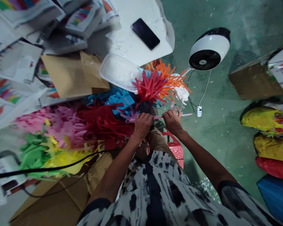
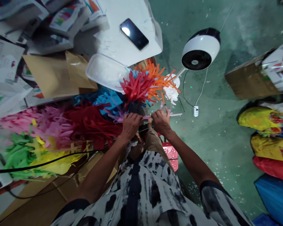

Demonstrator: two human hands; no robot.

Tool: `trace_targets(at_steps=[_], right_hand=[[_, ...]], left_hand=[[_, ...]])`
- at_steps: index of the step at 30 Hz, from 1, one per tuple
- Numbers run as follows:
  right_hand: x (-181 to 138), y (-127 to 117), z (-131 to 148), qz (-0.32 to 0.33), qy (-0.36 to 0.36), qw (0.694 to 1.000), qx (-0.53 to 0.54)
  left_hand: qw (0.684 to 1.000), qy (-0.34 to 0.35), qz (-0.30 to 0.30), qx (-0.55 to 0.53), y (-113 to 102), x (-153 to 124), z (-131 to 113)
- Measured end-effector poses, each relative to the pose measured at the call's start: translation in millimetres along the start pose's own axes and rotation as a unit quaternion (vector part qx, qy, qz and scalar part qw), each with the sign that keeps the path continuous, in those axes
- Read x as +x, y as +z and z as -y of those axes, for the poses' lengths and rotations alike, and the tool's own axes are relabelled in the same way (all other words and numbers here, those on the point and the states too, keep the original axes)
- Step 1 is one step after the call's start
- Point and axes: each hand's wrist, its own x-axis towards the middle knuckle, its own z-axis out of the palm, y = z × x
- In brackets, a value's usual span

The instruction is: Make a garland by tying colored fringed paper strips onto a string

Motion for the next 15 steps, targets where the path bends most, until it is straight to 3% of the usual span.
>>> trace_targets(at_steps=[9,15], right_hand=[[-2.5,7.9,10.8,-0.033,0.007,0.999,0.017],[4.1,-1.6,2.2,0.013,0.024,0.999,0.033]], left_hand=[[1.000,0.023,0.014,0.010,-3.7,5.3,0.8],[1.000,-0.001,0.019,-0.005,-5.8,3.2,4.6]])
